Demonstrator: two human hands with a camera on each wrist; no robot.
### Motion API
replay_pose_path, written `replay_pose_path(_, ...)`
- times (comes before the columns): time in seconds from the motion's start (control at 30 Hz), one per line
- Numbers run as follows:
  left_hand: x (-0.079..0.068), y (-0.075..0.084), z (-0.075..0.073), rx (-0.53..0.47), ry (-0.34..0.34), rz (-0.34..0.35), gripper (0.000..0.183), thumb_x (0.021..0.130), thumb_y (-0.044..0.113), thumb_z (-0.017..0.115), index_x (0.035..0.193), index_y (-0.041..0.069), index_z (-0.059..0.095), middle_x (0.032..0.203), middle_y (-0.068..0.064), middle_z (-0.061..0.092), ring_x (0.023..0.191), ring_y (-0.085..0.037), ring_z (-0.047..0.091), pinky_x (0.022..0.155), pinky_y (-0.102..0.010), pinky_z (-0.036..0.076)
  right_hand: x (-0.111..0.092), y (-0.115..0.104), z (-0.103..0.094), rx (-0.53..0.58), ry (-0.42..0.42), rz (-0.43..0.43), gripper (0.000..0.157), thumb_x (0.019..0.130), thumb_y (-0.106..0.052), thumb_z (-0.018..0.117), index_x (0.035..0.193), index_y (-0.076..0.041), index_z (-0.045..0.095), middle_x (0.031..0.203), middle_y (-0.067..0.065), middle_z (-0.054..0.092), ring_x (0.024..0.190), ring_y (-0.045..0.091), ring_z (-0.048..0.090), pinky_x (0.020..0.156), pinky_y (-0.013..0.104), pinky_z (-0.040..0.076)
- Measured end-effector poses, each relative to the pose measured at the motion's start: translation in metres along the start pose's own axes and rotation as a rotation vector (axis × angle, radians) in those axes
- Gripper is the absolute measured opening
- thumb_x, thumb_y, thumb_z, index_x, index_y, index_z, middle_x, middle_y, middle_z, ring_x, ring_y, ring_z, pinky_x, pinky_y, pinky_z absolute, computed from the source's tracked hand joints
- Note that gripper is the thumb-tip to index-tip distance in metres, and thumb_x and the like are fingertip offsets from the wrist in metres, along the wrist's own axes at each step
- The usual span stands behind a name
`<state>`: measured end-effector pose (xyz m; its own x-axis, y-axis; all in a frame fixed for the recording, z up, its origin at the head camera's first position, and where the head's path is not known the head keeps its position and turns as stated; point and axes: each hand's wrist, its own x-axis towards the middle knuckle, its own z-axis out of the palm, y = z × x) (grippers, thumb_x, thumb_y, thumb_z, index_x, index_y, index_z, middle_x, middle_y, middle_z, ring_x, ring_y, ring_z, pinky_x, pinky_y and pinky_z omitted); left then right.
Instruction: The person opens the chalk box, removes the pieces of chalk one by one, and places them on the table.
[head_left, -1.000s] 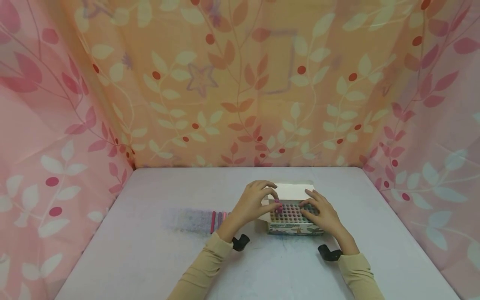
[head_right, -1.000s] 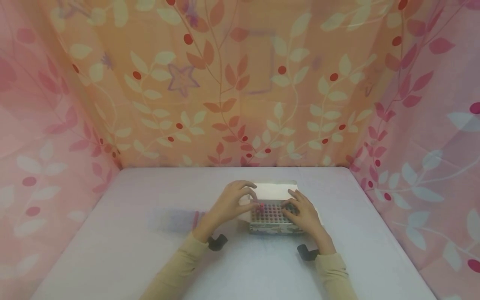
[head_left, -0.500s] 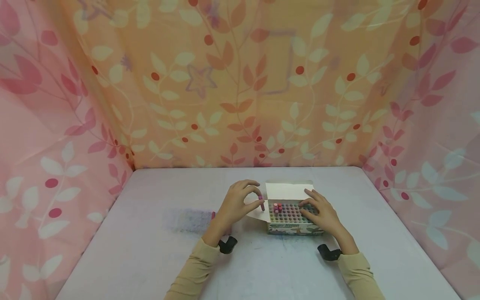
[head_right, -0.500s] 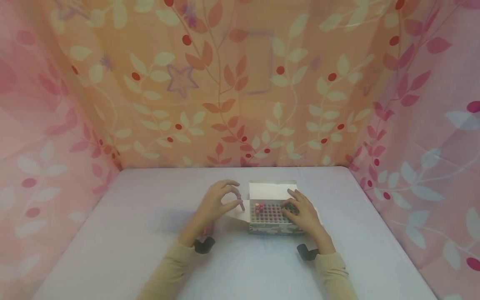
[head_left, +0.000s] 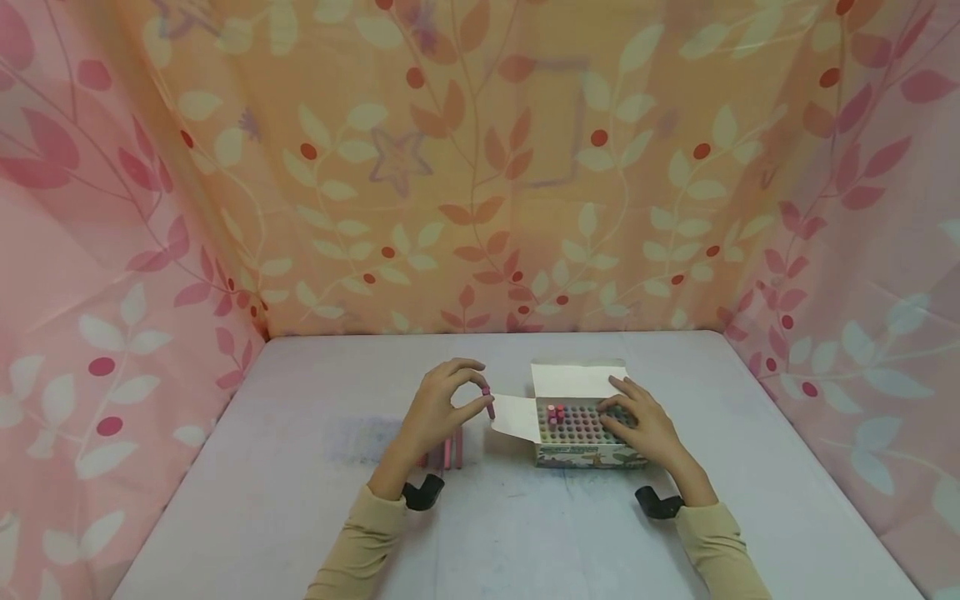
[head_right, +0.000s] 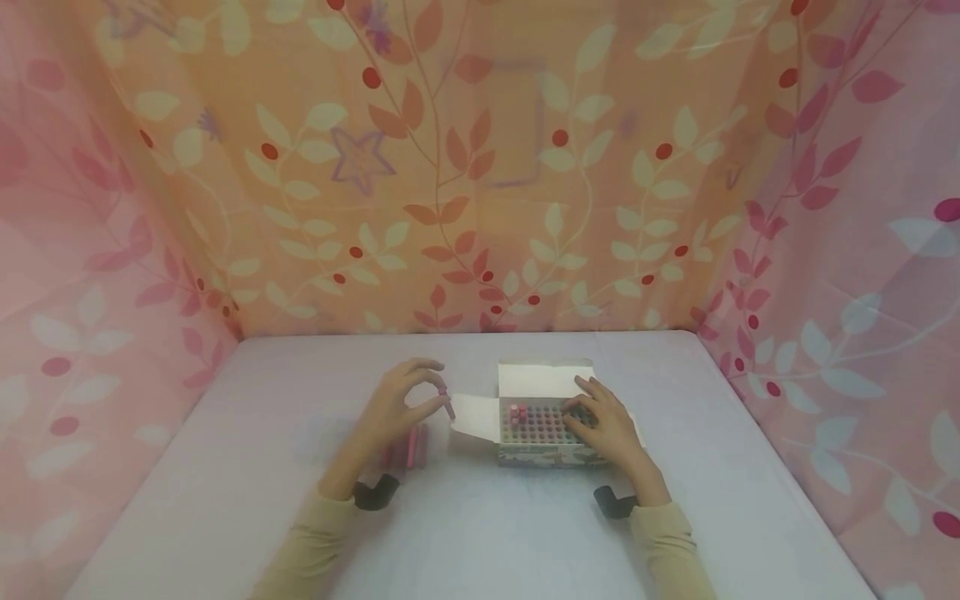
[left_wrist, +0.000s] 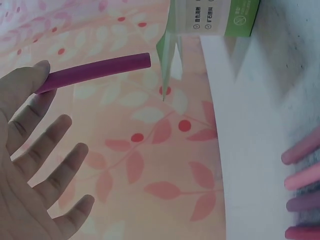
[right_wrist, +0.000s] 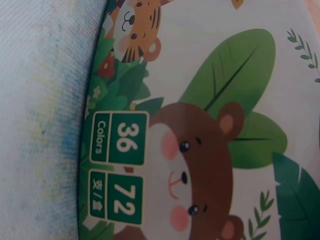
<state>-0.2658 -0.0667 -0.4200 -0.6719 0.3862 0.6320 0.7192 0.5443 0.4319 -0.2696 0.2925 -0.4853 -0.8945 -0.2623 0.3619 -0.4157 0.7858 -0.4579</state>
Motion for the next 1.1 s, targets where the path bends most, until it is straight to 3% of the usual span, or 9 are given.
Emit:
replay_pose_path(0.23,-0.009,-0.005,-0.014,-0.034,-0.007,-0.044,0.015,0.081,0.028,0.072,0.09,0.019,0.063,0.112,0.005,0.06,0.106,-0.016,0.057,0.088,-0.038,0.046,0.0,0.0,0.0,-0.003,-0.004,0.005,0.011,0.082,-0.028,0.069,0.092,-0.024,0.066,0.142,0.013,0.041,0.133,0.041,0.028,0.095,0.068,0.025)
replay_pose_path(0.67,-0.022,-0.02,-0.032,0.02,-0.024,-0.183,0.013,0.08,0.027,0.072,0.088,0.021,0.063,0.108,0.008,0.059,0.106,-0.014,0.055,0.087,-0.04,0.046,-0.001,0.001,0.001,-0.006,-0.003,0.001,0.012,0.082,-0.029,0.069,0.093,-0.024,0.066,0.142,0.013,0.041,0.134,0.04,0.027,0.094,0.069,0.025)
replay_pose_path(0.87,-0.025,-0.027,-0.04,0.047,-0.058,-0.218,0.015,0.081,0.027,0.072,0.09,0.018,0.064,0.098,0.007,0.06,0.095,-0.017,0.059,0.078,-0.037,0.048,-0.001,0.001,0.0,-0.014,0.006,-0.01,0.012,0.082,-0.029,0.069,0.092,-0.024,0.066,0.141,0.014,0.042,0.133,0.04,0.028,0.095,0.068,0.026)
replay_pose_path(1.1,-0.032,-0.038,-0.052,0.07,-0.129,-0.337,0.014,0.082,0.03,0.07,0.09,0.021,0.062,0.085,0.01,0.059,0.079,-0.015,0.058,0.063,-0.027,0.043,-0.001,-0.001,-0.001,-0.011,0.01,-0.009,0.012,0.082,-0.028,0.07,0.092,-0.023,0.066,0.14,0.014,0.043,0.132,0.041,0.029,0.094,0.068,0.026)
